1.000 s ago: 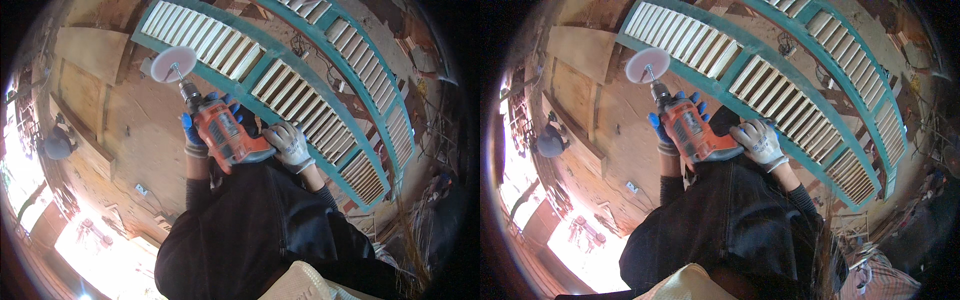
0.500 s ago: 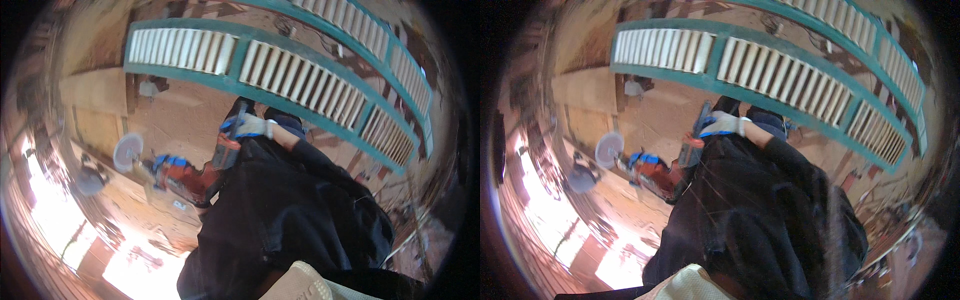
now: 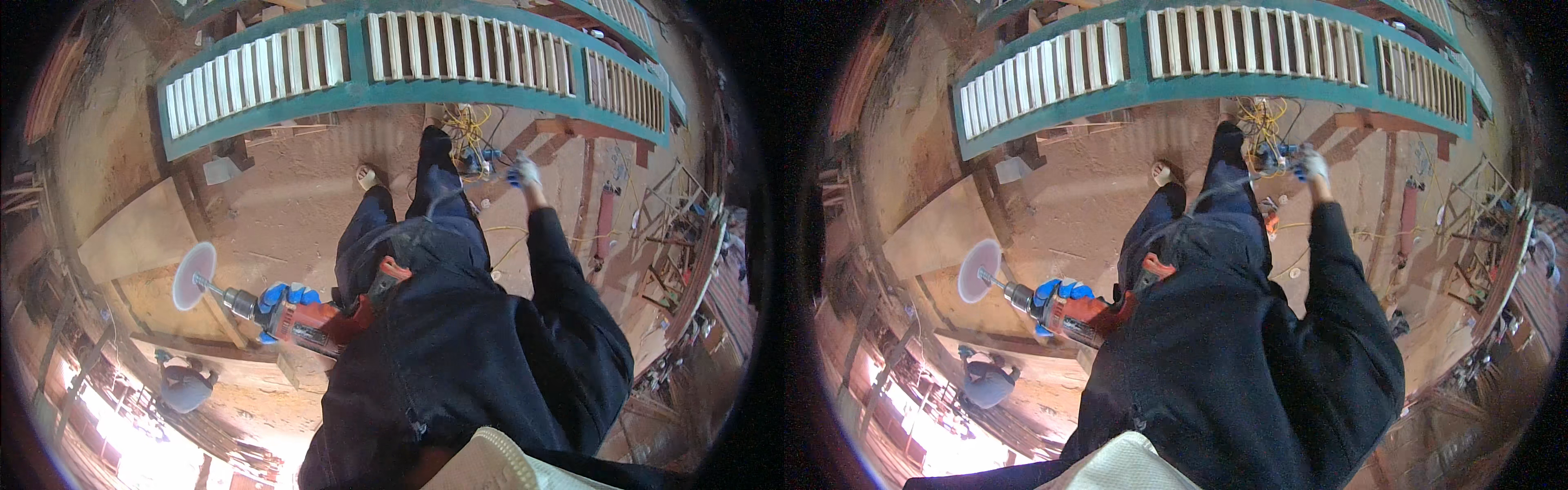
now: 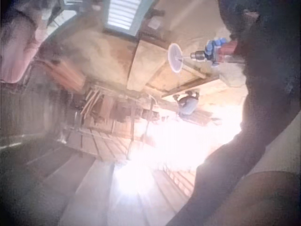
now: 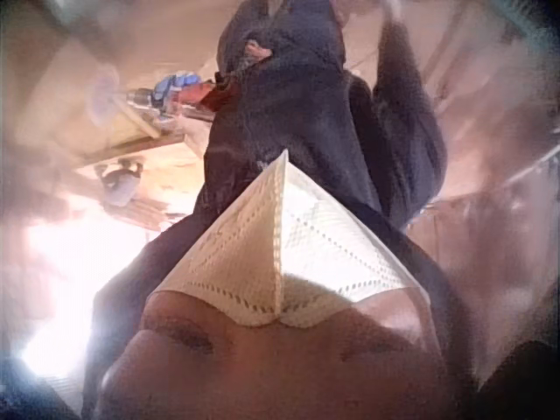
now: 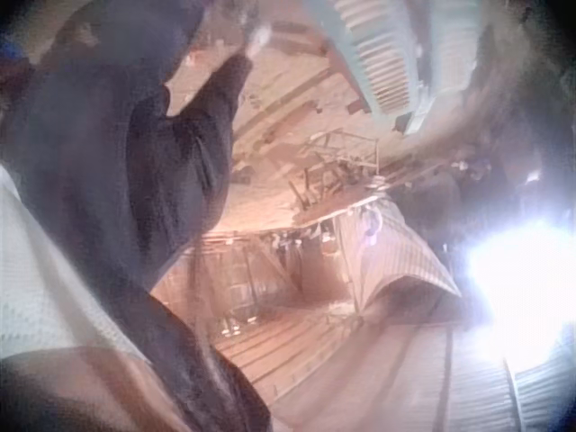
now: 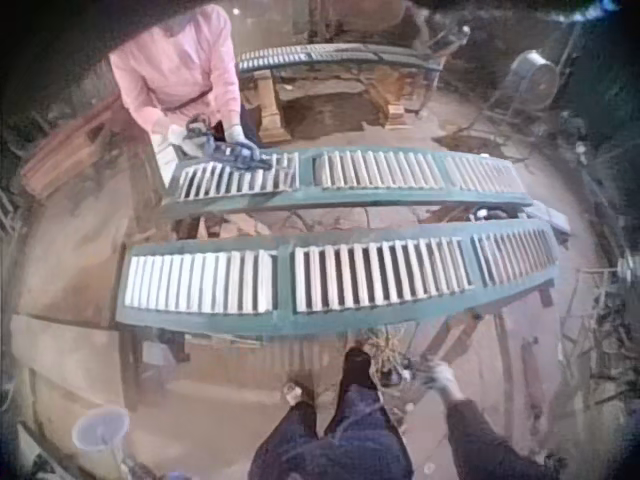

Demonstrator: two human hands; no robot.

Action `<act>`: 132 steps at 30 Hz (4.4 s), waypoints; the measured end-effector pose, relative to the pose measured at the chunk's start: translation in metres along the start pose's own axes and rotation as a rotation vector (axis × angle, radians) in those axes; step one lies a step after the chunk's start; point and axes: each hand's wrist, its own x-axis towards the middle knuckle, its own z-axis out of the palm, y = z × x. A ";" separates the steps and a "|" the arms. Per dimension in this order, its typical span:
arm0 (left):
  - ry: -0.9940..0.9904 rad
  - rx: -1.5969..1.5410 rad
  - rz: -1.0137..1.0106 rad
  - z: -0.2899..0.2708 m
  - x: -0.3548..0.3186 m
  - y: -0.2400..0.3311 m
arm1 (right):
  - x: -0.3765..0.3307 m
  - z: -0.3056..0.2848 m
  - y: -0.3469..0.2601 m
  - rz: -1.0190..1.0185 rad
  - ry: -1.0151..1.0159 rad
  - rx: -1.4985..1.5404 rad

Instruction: The person uses a handheld power sander to smooth the surface of wooden slats arranged on a green frame. The person moves the sander along the slats, adjusting position to cover different sections.

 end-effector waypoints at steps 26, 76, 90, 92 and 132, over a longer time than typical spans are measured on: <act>-0.454 -0.124 0.084 0.055 0.172 -0.033 | -0.151 -0.105 -0.389 -0.643 0.432 -0.197; 0.575 -0.202 0.190 -0.011 0.469 -0.120 | 0.104 0.261 -0.409 -0.009 -1.115 0.455; 0.726 -0.090 0.231 -0.044 0.463 -0.124 | 0.086 0.272 -0.377 -0.056 -0.963 0.343; 0.747 -0.167 0.206 -0.055 0.455 -0.125 | 0.079 0.270 -0.364 -0.079 -0.970 0.270; 0.639 -0.272 0.236 -0.062 0.488 -0.128 | 0.095 0.291 -0.404 -0.041 -0.921 0.204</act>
